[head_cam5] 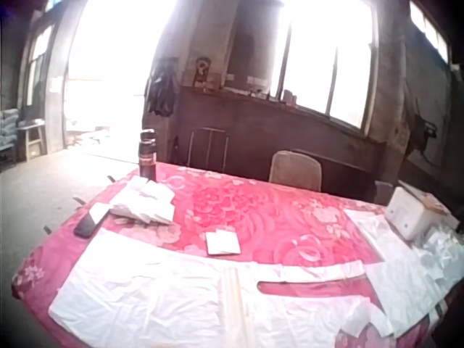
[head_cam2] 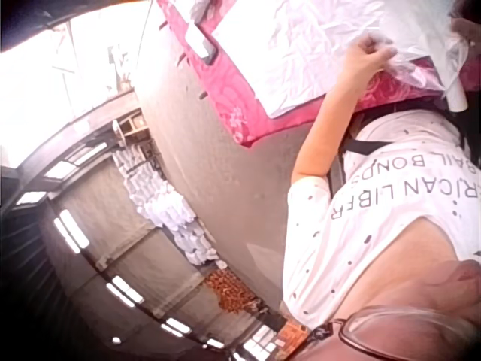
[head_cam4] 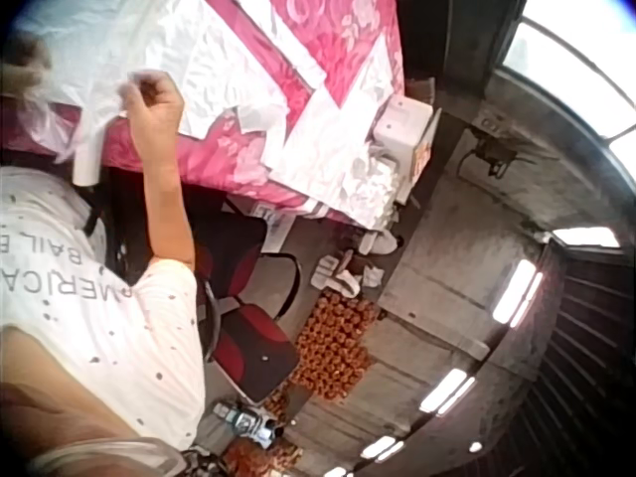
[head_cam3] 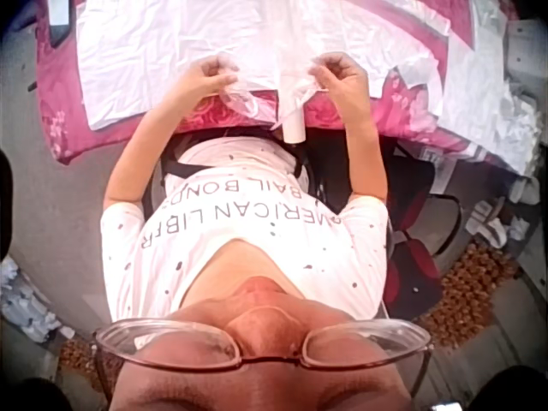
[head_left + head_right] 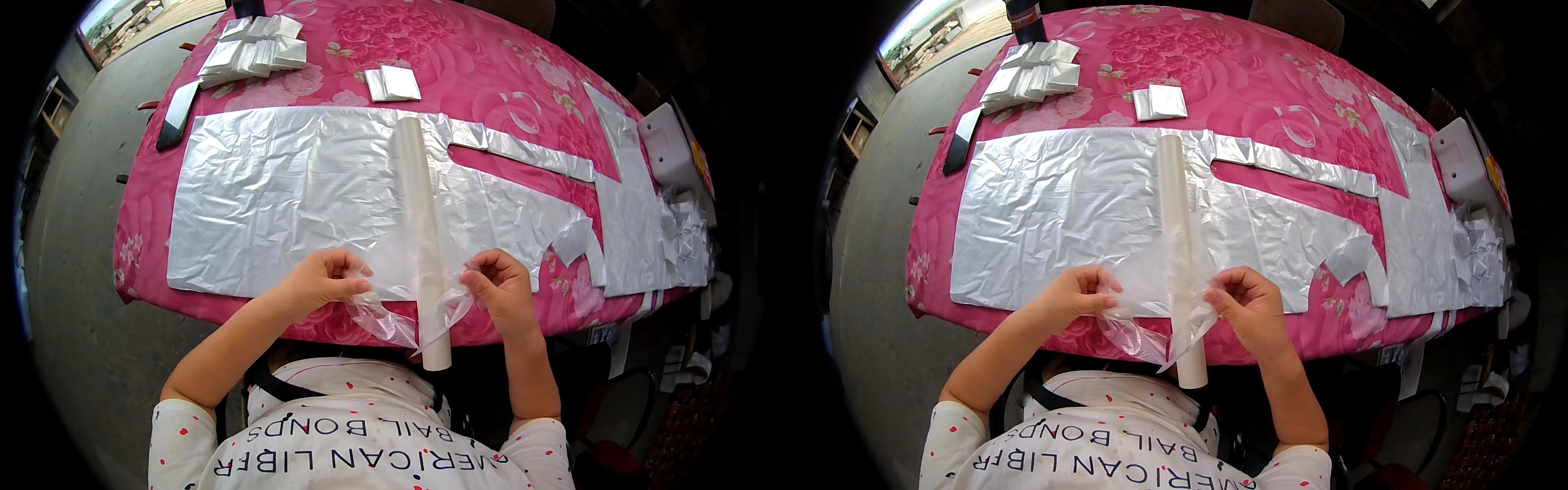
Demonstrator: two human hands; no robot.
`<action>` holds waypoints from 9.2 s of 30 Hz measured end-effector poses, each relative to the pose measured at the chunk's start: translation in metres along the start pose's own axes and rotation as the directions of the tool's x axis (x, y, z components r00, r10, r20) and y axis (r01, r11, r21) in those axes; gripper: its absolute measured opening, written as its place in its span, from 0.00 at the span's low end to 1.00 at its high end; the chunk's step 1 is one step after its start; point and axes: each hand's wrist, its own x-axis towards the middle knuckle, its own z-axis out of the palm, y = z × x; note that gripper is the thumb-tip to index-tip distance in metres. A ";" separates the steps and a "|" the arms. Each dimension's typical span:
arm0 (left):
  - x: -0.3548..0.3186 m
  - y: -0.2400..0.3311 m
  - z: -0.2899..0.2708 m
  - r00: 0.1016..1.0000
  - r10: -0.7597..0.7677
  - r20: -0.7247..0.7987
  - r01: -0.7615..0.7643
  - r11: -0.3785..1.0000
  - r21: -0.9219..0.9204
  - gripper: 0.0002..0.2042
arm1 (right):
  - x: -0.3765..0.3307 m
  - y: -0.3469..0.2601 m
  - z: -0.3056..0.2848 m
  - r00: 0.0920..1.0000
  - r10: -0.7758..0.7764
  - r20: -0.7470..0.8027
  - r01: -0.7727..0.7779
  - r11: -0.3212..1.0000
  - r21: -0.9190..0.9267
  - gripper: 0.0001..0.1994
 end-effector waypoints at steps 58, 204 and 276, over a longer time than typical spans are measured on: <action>0.074 -0.001 0.031 0.734 0.584 0.348 -0.339 -0.130 0.932 0.26 | -0.056 0.019 0.015 0.880 0.467 0.087 -0.216 0.558 -0.801 0.25; -0.125 -0.055 -0.053 0.980 -0.198 0.035 0.201 0.952 -0.229 0.25 | 0.167 0.022 0.125 0.998 0.048 -0.035 -0.033 0.939 0.342 0.20; -0.034 -0.041 0.008 0.830 0.316 0.460 -0.331 -0.386 0.861 0.43 | 0.052 0.034 0.085 0.758 -0.261 0.597 0.627 0.040 -0.778 0.29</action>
